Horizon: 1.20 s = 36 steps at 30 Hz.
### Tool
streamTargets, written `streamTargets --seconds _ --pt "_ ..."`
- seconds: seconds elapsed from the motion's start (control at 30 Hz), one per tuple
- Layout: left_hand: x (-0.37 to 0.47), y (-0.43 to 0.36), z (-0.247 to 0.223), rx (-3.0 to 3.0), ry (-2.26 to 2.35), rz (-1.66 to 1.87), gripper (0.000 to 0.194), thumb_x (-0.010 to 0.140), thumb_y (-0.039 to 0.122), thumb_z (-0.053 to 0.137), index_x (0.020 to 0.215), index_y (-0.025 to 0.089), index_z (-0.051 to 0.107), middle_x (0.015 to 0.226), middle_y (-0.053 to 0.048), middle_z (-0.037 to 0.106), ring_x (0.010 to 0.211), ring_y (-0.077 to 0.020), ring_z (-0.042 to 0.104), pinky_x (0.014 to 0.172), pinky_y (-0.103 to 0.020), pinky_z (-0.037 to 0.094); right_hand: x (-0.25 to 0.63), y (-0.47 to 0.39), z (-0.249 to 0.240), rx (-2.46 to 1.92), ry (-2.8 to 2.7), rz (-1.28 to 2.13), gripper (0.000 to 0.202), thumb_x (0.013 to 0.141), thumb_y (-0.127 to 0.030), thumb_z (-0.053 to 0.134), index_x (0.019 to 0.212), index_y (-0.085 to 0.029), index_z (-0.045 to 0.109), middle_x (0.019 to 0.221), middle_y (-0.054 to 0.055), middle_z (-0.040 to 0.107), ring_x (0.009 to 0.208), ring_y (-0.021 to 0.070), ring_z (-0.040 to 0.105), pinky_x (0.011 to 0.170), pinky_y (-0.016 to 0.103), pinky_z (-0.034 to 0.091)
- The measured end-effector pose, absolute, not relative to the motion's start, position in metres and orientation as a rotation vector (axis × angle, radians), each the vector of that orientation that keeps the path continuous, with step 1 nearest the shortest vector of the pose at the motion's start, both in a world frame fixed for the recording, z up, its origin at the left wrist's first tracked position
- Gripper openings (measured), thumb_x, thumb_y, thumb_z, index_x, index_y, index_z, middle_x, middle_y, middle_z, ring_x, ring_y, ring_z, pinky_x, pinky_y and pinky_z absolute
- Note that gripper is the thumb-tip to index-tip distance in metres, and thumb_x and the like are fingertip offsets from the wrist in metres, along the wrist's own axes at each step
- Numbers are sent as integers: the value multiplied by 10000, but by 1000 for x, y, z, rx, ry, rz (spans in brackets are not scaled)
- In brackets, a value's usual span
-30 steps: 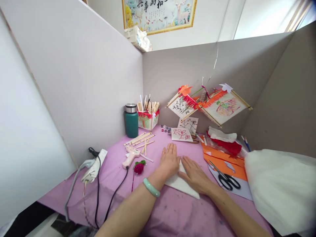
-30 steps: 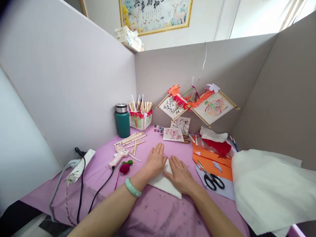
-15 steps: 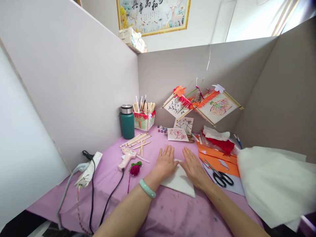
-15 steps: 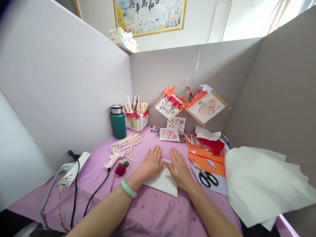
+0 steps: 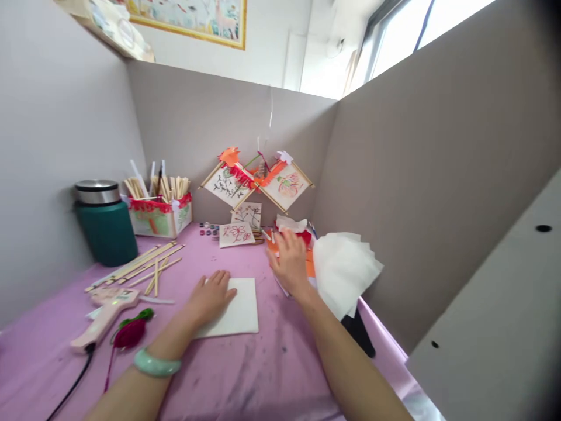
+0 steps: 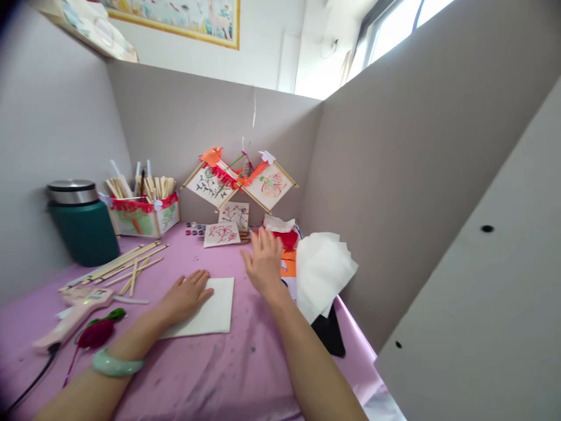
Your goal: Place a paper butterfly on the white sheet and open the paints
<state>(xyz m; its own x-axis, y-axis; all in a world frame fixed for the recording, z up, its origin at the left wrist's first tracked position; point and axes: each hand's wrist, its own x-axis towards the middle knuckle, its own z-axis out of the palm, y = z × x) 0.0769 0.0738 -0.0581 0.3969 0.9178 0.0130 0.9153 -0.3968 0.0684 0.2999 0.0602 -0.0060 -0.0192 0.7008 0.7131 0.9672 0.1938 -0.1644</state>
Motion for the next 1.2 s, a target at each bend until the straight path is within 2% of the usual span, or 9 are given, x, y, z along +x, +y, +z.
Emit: streamTargets --seconds 0.17,0.3,0.5,0.73,0.8,0.93,1.03,1.1,1.2 --pt "77 76 -60 2571 1701 75 608 929 442 245 1421 96 339 1506 -137 291 1405 -264 223 1111 -518 185 381 47 10 -2158 -1212 -511 692 855 -485 509 1393 -83 342 1457 230 300 1344 390 211 996 593 274" --pt "76 79 -64 2580 1707 99 603 923 448 269 1416 111 353 1503 -144 296 1403 -268 229 1110 -524 181 405 52 -21 -2430 -1233 -243 880 758 -472 641 1439 -105 224 1426 246 314 1251 372 362 890 501 417" --pt "75 79 -66 2558 1703 133 609 924 445 276 1416 93 346 1503 -150 293 1406 -279 216 1110 -539 179 407 49 -30 -2440 -1327 -173 358 846 -112 440 1190 -65 524 1115 196 580 1082 313 528 814 395 463" --pt "85 75 -48 2377 1379 999 545 860 464 443 1297 144 508 1391 -144 475 1320 -275 388 1109 -442 274 356 31 15 -1988 -1381 -288 380 870 -108 377 1223 -95 516 1128 181 591 1104 288 514 935 405 404" --pt "91 67 -40 2084 1126 1112 589 824 530 503 1289 168 509 1355 -128 517 1264 -277 462 1062 -418 358 317 30 23 -1591 -1501 4 364 847 -139 438 1193 -129 551 1149 138 606 1076 254 538 944 372 409" --pt "97 53 -27 1288 830 1043 654 772 592 576 1253 151 537 1182 -139 646 1103 -303 597 923 -412 484 242 37 27 -1020 -1334 1033 318 818 -294 528 1102 -168 594 903 49 685 768 192 632 715 318 509" --pt "94 50 -20 862 718 1074 527 795 529 591 1158 147 597 1024 -116 708 986 -281 656 847 -389 528 215 47 23 -870 -1153 1349 313 796 -266 527 1073 -138 596 883 62 694 716 184 646 699 318 519" --pt "93 50 -16 750 682 1128 398 809 417 617 1095 141 619 958 -96 721 923 -250 677 826 -360 536 209 54 17 -984 -1211 1234 327 810 -237 498 1103 -122 587 947 89 692 795 200 653 747 328 519" --pt "99 50 -5 798 638 1202 333 794 323 641 1060 124 626 924 -91 720 891 -223 679 821 -322 525 207 62 4 -1275 -1506 567 433 841 -173 452 1268 -123 502 1148 138 630 1028 235 599 885 358 474"
